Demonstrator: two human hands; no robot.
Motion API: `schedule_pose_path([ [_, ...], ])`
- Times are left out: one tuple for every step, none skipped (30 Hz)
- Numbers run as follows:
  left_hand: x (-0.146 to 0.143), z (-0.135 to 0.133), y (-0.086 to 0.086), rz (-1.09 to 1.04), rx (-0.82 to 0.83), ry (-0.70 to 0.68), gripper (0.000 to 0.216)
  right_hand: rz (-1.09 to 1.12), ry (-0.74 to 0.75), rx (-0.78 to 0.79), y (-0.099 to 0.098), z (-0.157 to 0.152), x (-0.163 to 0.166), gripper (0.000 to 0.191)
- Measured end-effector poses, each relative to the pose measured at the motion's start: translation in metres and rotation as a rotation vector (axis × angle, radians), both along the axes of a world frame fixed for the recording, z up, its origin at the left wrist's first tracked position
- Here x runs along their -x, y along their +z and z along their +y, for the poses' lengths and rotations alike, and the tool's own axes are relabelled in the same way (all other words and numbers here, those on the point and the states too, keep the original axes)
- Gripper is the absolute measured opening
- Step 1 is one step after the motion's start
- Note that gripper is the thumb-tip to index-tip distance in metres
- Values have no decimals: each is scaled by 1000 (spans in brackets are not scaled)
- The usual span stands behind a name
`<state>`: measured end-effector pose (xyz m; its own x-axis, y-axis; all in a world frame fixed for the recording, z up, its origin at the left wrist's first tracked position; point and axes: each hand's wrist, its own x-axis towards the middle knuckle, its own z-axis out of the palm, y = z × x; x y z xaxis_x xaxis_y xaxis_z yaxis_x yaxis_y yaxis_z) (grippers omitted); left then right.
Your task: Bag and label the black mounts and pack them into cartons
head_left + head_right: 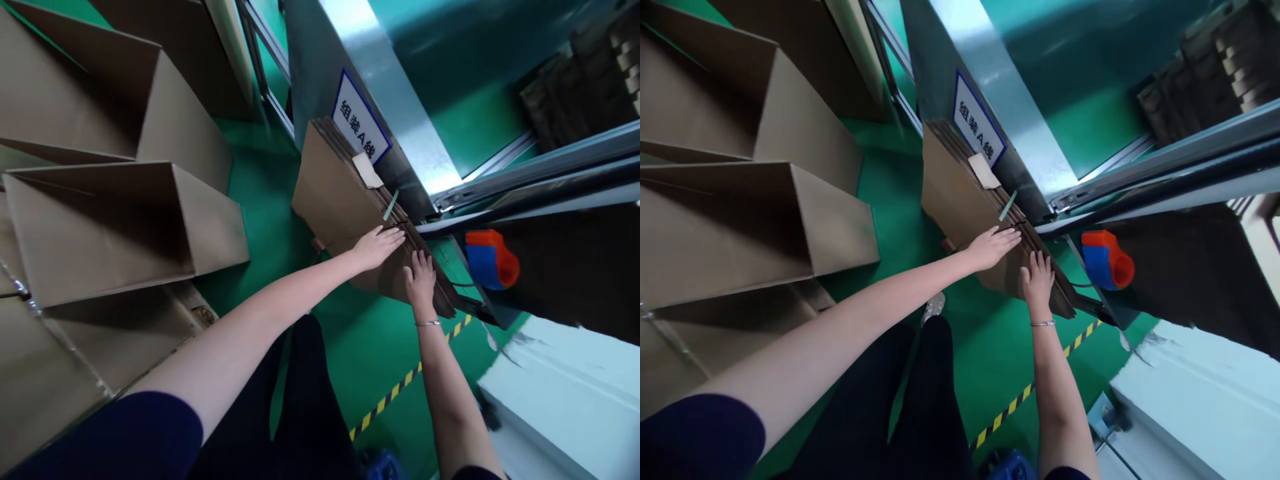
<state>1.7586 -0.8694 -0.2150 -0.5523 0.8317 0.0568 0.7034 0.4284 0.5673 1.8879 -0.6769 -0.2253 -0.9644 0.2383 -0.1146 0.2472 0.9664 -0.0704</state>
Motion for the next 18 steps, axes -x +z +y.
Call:
schedule_pose_path([
  [-3,13,-2,41,43,-9,52,-16,5,2,2,3,-1,57],
  [-7,22,-4,74,79,-4,52,-29,6,5,3,6,-1,56],
  [-12,26,-8,103,100,12,52,-39,6,9,4,9,-1,56],
  [-16,26,-11,132,107,25,51,-45,10,14,5,12,0,55],
  [-20,24,-14,160,103,34,49,-47,16,17,5,14,1,55],
  [-24,18,-16,185,95,38,47,-45,25,20,5,16,2,55],
  [-27,10,-18,206,87,42,45,-43,36,22,5,18,3,55],
  [-30,0,-21,225,80,42,42,-40,46,21,4,20,3,55],
  [-34,-11,-23,242,77,33,39,-39,57,18,3,21,3,55],
  [-39,-25,-25,257,75,10,36,-40,67,15,2,22,3,55],
  [-45,-39,-27,273,76,-23,33,-42,78,11,1,24,3,55],
  [-52,-55,-29,290,76,-61,32,-45,86,8,0,26,4,55],
  [-61,-71,-29,306,75,-91,32,-49,93,10,-1,27,6,55],
  [-72,-87,-27,321,75,-103,33,-54,97,18,0,29,8,55],
  [-84,-102,-23,334,73,-97,33,-58,97,31,1,29,10,55],
  [-97,-116,-16,343,72,-74,32,-57,93,48,4,29,12,56],
  [-112,-127,-7,347,71,-45,30,-47,83,69,10,26,11,56],
  [-127,-137,4,344,71,-16,29,-23,76,99,17,20,8,57],
])
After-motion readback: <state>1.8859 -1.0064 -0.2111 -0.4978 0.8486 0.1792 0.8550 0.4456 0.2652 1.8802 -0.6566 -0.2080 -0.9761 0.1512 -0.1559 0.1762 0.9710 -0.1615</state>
